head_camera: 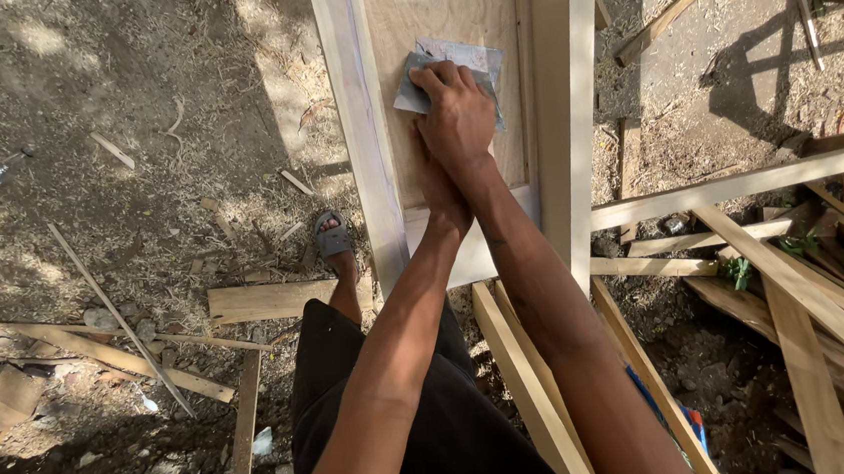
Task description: The person sands a wooden frame with sandpaper, then scoops wood filler from a tube and applies it to the frame using a putty knife, smoothing the filler into the wood surface.
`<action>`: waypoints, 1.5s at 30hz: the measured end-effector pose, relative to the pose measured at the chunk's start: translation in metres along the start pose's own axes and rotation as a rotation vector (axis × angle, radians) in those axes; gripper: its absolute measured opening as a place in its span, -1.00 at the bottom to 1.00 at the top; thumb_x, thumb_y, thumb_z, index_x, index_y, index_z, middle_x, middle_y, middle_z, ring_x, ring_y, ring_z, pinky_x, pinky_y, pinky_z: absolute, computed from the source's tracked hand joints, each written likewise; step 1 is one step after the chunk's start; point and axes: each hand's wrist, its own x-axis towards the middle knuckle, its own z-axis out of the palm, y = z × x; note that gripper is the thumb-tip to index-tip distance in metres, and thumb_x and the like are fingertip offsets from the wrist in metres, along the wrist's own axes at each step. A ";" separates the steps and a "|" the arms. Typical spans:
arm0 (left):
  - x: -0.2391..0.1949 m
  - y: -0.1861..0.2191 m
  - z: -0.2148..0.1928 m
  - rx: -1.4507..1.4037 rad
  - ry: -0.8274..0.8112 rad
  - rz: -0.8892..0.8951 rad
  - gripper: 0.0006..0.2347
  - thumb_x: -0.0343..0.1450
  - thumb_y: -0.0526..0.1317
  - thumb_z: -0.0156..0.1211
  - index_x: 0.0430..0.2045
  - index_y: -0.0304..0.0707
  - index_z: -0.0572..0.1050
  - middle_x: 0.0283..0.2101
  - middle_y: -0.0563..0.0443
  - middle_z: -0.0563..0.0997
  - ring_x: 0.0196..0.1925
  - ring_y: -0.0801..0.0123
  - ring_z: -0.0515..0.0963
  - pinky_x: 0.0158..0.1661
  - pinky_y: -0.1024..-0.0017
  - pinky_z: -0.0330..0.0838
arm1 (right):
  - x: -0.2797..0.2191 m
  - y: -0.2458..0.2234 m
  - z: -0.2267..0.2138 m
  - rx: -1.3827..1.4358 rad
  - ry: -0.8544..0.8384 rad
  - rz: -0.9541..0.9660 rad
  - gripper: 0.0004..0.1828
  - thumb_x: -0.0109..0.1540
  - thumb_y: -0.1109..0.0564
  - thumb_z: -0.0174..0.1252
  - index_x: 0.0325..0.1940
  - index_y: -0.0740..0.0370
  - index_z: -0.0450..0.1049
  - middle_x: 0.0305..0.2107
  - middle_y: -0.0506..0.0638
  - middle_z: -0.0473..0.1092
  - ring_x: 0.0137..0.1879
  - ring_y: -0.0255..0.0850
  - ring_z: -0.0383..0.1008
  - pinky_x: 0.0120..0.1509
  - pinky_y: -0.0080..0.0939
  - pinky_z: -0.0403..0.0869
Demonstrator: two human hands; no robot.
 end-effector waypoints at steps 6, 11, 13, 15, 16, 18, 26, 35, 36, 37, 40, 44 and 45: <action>0.007 0.003 0.021 -0.278 0.118 -0.062 -0.52 0.60 0.13 -0.20 0.38 -0.05 0.23 0.28 0.08 0.41 0.29 0.36 0.41 0.25 0.38 0.31 | 0.015 -0.007 0.019 -0.061 0.062 0.077 -0.56 -0.02 0.37 0.25 -0.10 0.03 0.63 -0.16 -0.12 0.54 -0.07 -0.06 0.53 -0.06 -0.06 0.51; 0.002 0.001 0.026 -0.123 0.175 -0.047 -0.52 0.59 0.11 -0.17 0.37 -0.09 0.22 0.29 0.03 0.40 0.31 0.30 0.39 0.28 0.33 0.26 | 0.009 -0.002 0.021 -0.065 0.091 0.065 -0.54 -0.01 0.39 0.23 -0.10 0.02 0.63 -0.15 -0.12 0.55 -0.08 -0.09 0.57 -0.09 -0.12 0.54; 0.002 0.005 0.023 -0.112 0.171 -0.043 -0.52 0.59 0.11 -0.16 0.37 -0.11 0.22 0.29 0.01 0.40 0.32 0.28 0.38 0.29 0.31 0.24 | -0.004 -0.003 0.019 -0.046 0.107 0.025 -0.58 -0.04 0.33 0.25 -0.14 0.01 0.61 -0.17 -0.10 0.55 -0.09 -0.08 0.57 -0.13 -0.11 0.54; 0.009 0.007 0.026 -0.085 0.175 -0.033 -0.51 0.58 0.10 -0.15 0.37 -0.12 0.22 0.29 -0.01 0.39 0.33 0.26 0.36 0.30 0.29 0.22 | 0.012 0.000 0.025 -0.074 0.121 0.053 -0.57 0.00 0.36 0.24 -0.11 0.02 0.63 -0.16 -0.12 0.55 -0.10 -0.09 0.57 -0.13 -0.12 0.54; 0.007 0.008 0.025 -0.069 0.177 -0.038 -0.51 0.58 0.10 -0.15 0.36 -0.13 0.22 0.29 -0.01 0.39 0.33 0.25 0.36 0.31 0.27 0.21 | 0.014 -0.001 0.028 -0.093 0.122 0.077 -0.57 0.02 0.38 0.23 -0.09 0.02 0.63 -0.15 -0.13 0.56 -0.11 -0.10 0.57 -0.13 -0.12 0.54; 0.008 0.010 0.023 -0.040 0.173 -0.039 -0.51 0.58 0.09 -0.14 0.36 -0.14 0.22 0.30 -0.03 0.39 0.34 0.23 0.35 0.32 0.25 0.18 | 0.030 -0.003 0.037 -0.090 0.128 0.123 -0.60 0.02 0.36 0.26 -0.12 0.03 0.64 -0.20 -0.11 0.55 -0.13 -0.08 0.57 -0.16 -0.09 0.53; 0.008 0.010 0.026 0.094 0.208 -0.039 -0.50 0.56 0.06 -0.10 0.35 -0.20 0.22 0.30 -0.11 0.38 0.38 0.14 0.30 0.37 0.17 0.10 | 0.008 -0.005 0.032 -0.084 0.148 0.145 -0.59 0.02 0.38 0.21 -0.15 -0.03 0.63 -0.21 -0.14 0.55 -0.12 -0.09 0.57 -0.15 -0.09 0.54; 0.012 0.015 0.026 0.253 0.240 -0.007 -0.49 0.55 0.03 -0.05 0.34 -0.27 0.21 0.31 -0.19 0.36 0.42 0.04 0.25 0.42 0.07 0.00 | -0.002 -0.009 0.018 -0.018 0.142 0.172 -0.57 -0.08 0.27 0.36 -0.13 0.00 0.63 -0.18 -0.14 0.56 -0.09 -0.09 0.56 -0.15 -0.10 0.53; 0.011 0.016 0.025 0.306 0.255 0.003 -0.49 0.54 0.03 -0.04 0.34 -0.28 0.21 0.32 -0.20 0.36 0.43 0.03 0.25 0.42 0.06 -0.01 | 0.002 -0.010 0.020 -0.042 0.150 0.172 -0.54 -0.10 0.28 0.36 -0.12 0.00 0.64 -0.18 -0.14 0.56 -0.09 -0.09 0.57 -0.17 -0.11 0.52; 0.008 0.017 0.023 0.354 0.265 0.013 -0.49 0.54 0.03 -0.04 0.34 -0.29 0.21 0.32 -0.21 0.36 0.43 0.02 0.24 0.43 0.05 -0.02 | 0.005 -0.010 0.021 -0.066 0.158 0.172 -0.52 -0.11 0.30 0.35 -0.12 0.01 0.64 -0.18 -0.15 0.57 -0.09 -0.09 0.57 -0.20 -0.12 0.52; 0.011 0.020 0.026 0.590 0.284 0.058 -0.49 0.54 0.02 -0.02 0.34 -0.31 0.21 0.32 -0.24 0.35 0.45 -0.02 0.23 0.45 0.02 -0.06 | 0.023 -0.010 0.020 -0.062 0.194 0.192 -0.62 -0.02 0.21 0.45 -0.13 0.03 0.62 -0.22 -0.13 0.55 -0.13 -0.11 0.57 -0.14 -0.12 0.52; 0.015 0.020 0.023 0.988 0.298 0.125 -0.48 0.53 0.00 0.00 0.33 -0.34 0.21 0.32 -0.27 0.35 0.46 -0.06 0.20 0.47 -0.03 -0.10 | 0.004 -0.005 -0.001 0.012 0.135 0.140 -0.56 -0.12 0.20 0.43 -0.15 0.04 0.62 -0.26 -0.11 0.55 -0.15 -0.08 0.57 -0.14 -0.11 0.52; 0.016 0.023 0.022 1.348 0.188 0.171 -0.48 0.53 0.00 0.00 0.33 -0.35 0.21 0.33 -0.28 0.35 0.47 -0.07 0.20 0.48 -0.04 -0.11 | -0.001 -0.006 -0.003 0.027 0.148 0.146 -0.56 -0.13 0.17 0.45 -0.17 0.05 0.63 -0.26 -0.11 0.55 -0.15 -0.08 0.57 -0.15 -0.10 0.52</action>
